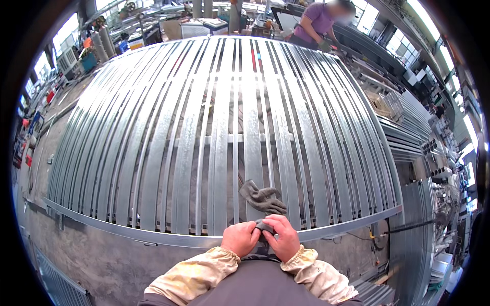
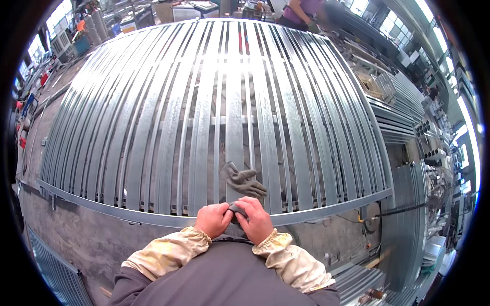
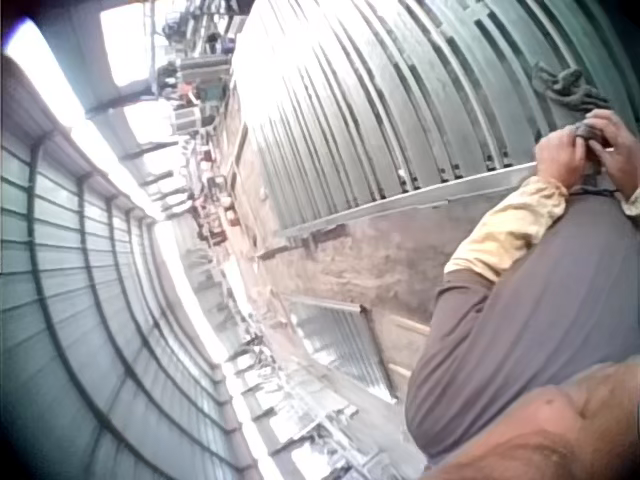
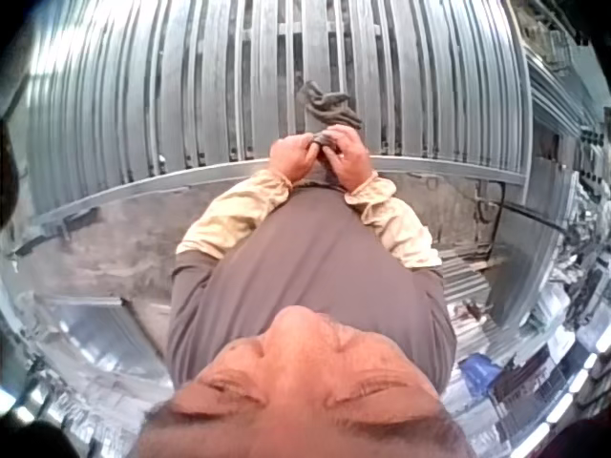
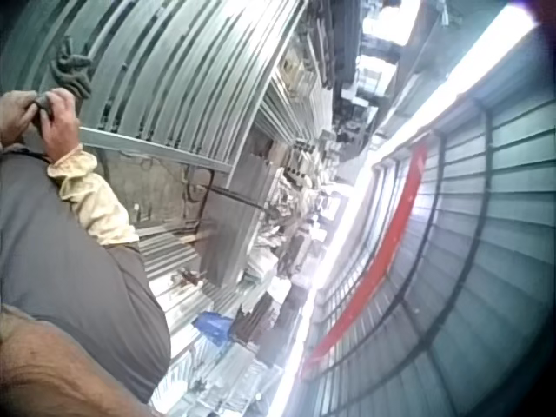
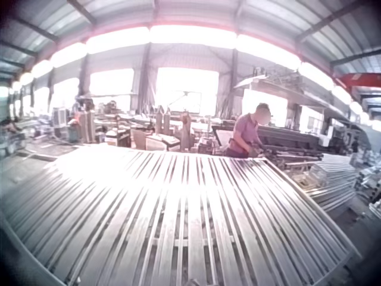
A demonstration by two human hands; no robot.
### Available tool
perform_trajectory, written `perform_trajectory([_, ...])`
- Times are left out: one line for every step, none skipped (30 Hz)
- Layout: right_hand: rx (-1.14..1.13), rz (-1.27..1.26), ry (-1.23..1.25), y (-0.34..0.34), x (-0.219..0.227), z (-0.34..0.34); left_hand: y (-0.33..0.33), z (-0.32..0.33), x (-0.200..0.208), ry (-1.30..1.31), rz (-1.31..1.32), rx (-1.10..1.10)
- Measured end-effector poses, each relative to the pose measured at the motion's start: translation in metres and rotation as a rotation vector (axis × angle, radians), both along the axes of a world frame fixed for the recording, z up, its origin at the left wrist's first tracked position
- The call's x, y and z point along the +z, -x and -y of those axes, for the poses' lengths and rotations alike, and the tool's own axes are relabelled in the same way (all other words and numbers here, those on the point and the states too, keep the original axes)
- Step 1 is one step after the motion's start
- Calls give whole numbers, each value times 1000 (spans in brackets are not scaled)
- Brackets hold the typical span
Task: The person welds metal bars onto a large slatted metal frame using a handheld welding gun. They position the bars, apply welds at multiple points along the seams, and move along the structure to complete the assembly.
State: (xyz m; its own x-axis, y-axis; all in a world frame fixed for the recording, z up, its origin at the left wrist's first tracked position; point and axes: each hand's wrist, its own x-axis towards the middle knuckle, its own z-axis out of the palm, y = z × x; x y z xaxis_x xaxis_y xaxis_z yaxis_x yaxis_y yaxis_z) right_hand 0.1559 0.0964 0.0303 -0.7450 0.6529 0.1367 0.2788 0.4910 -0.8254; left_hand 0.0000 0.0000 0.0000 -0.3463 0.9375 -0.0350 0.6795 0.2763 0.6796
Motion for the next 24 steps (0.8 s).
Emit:
perform_trajectory([31, 27, -61, 0, 4, -2, 2, 0, 1, -4, -19, 5])
perform_trajectory([52, 55, -129, 1, 7, -5, 5, 1, -1, -29, -29, 19])
perform_trajectory([53, 80, -174, 1, 11, -2, 8, 6, 0, -20, -24, 39])
perform_trajectory([65, 93, -208, 4, 17, 1, 12, 11, 3, -12, -28, 48])
perform_trajectory([74, 107, -244, 6, 28, 6, 15, 16, 6, -4, -33, 56])
perform_trajectory([92, 89, -284, 8, 35, 11, 17, 19, 7, -3, -21, 79])
perform_trajectory([108, 71, -324, 10, 41, 17, 19, 22, 3, -11, -26, 95])
perform_trajectory([103, 80, -253, 13, 45, 23, 22, 24, 4, -24, -25, 116])
perform_trajectory([115, 179, -151, 13, 46, 28, 22, 23, 5, -39, -18, 126])
perform_trajectory([152, 264, -93, 15, 44, 31, 22, 24, 6, -50, -7, 130])
perform_trajectory([188, 347, -33, 17, 40, 32, 21, 24, 6, -60, 4, 135])
perform_trajectory([228, 437, 104, 18, 27, 29, 20, 23, 7, -73, 15, 135])
perform_trajectory([273, 418, 269, 16, 14, 26, 16, 23, 11, -92, 20, 105])
perform_trajectory([241, 365, 522, 13, 4, 28, 14, 23, 14, -134, 12, 35])
perform_trajectory([221, 300, 777, 14, -1, 30, 13, 26, 13, -169, -1, -25])
perform_trajectory([269, 278, 977, 15, -2, 28, 12, 29, 6, -167, -36, -74])
perform_trajectory([255, 259, 1075, 16, 0, 23, 13, 30, 4, -164, -58, -101])
perform_trajectory([239, 237, 1175, 17, 4, 17, 15, 31, 2, -159, -78, -132])
perform_trajectory([222, 212, 1274, 17, 6, 13, 17, 31, 1, -155, -99, -163])
perform_trajectory([178, 112, 1387, 15, 5, 12, 19, 32, 1, -113, -117, -187])
perform_trajectory([98, -14, 1410, 15, 0, 12, 19, 32, -3, -110, -116, -219])
perform_trajectory([19, -143, 1427, 17, -8, 13, 19, 32, -9, -107, -115, -251])
perform_trajectory([-60, -271, 1442, 20, -12, 14, 19, 31, -13, -100, -112, -283])
perform_trajectory([-217, -326, 1424, 22, 7, 14, 14, 31, -6, -142, -88, -335])
